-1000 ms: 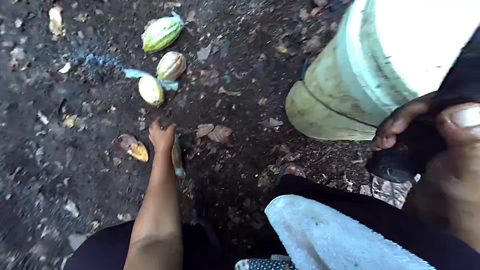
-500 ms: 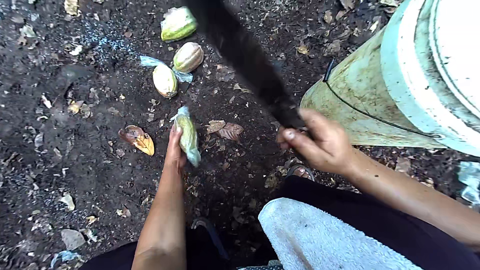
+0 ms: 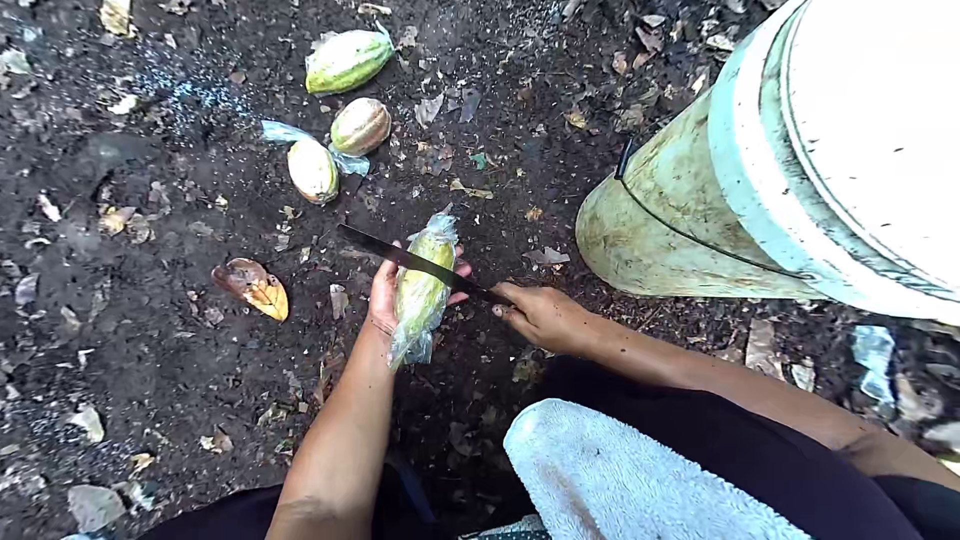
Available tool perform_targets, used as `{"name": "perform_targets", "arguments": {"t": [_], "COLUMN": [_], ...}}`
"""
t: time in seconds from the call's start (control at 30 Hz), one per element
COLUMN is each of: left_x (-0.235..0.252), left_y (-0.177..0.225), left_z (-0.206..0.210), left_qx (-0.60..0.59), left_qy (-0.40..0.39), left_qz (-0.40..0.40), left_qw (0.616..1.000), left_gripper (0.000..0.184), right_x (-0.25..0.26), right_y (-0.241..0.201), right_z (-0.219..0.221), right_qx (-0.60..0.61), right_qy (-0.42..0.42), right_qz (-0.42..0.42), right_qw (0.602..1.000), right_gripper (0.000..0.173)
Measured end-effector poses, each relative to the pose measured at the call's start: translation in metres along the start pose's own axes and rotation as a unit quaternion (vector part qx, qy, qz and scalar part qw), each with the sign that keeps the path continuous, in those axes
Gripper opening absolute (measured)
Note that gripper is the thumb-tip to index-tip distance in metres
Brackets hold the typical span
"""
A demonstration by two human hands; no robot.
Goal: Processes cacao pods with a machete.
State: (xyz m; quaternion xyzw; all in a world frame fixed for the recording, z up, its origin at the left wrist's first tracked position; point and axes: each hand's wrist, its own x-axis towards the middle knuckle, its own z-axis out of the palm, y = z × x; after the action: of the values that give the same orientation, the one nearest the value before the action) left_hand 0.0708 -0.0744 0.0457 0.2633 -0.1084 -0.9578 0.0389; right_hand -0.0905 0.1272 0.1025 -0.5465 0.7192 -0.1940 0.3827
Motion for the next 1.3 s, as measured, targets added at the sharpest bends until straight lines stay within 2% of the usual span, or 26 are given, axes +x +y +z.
{"name": "perform_targets", "arguments": {"t": [0.1, 0.3, 0.37, 0.5, 0.63, 0.73, 0.93, 1.03, 1.1, 1.17, 1.2, 1.3], "left_x": [0.006, 0.018, 0.023, 0.028, 0.033, 0.034, 0.032, 0.029, 0.028, 0.028, 0.029, 0.031], "left_y": [-0.004, -0.028, -0.036, -0.049, -0.062, -0.064, -0.064, -0.065, -0.065, -0.066, -0.065, -0.060], "left_z": [0.003, 0.027, 0.028, 0.035, 0.034, 0.036, 0.030, 0.018, 0.007, 0.003, 0.003, 0.007], "left_qx": [0.022, 0.030, 0.019, 0.040, 0.102, 0.139, 0.223, 0.302, 0.386, 0.407, 0.396, 0.311], "left_qy": [0.047, 0.199, 0.206, 0.204, 0.193, 0.162, 0.140, 0.131, 0.119, 0.100, 0.093, 0.091], "left_qz": [0.027, 0.108, 0.134, 0.196, 0.242, 0.264, 0.280, 0.280, 0.270, 0.263, 0.262, 0.261], "left_qw": [0.998, 0.974, 0.969, 0.958, 0.946, 0.941, 0.923, 0.902, 0.874, 0.869, 0.875, 0.909], "left_gripper": [0.061, 0.051, 0.051, 0.046, 0.056, 0.061, 0.090, 0.105, 0.120, 0.126, 0.126, 0.118], "right_x": [0.006, 0.012, 0.013, 0.006, 0.004, 0.002, 0.002, 0.004, 0.006, 0.007, 0.007, 0.005], "right_y": [0.008, 0.045, 0.051, 0.033, 0.020, 0.013, 0.014, 0.014, 0.015, 0.018, 0.020, 0.024], "right_z": [0.012, 0.033, 0.036, 0.040, 0.038, 0.034, 0.037, 0.040, 0.040, 0.039, 0.040, 0.037], "right_qx": [-0.022, -0.116, -0.120, -0.037, 0.024, 0.069, 0.195, 0.315, 0.443, 0.523, 0.523, 0.423], "right_qy": [-0.009, 0.105, 0.115, 0.083, 0.051, 0.071, 0.063, 0.061, 0.068, 0.076, 0.078, 0.089], "right_qz": [0.045, 0.017, 0.020, 0.092, 0.148, 0.157, 0.170, 0.187, 0.198, 0.192, 0.178, 0.143], "right_qw": [0.999, 0.987, 0.986, 0.992, 0.987, 0.983, 0.964, 0.928, 0.872, 0.827, 0.830, 0.890], "right_gripper": [0.039, 0.029, 0.028, 0.038, 0.043, 0.043, 0.046, 0.047, 0.039, 0.031, 0.031, 0.041]}}
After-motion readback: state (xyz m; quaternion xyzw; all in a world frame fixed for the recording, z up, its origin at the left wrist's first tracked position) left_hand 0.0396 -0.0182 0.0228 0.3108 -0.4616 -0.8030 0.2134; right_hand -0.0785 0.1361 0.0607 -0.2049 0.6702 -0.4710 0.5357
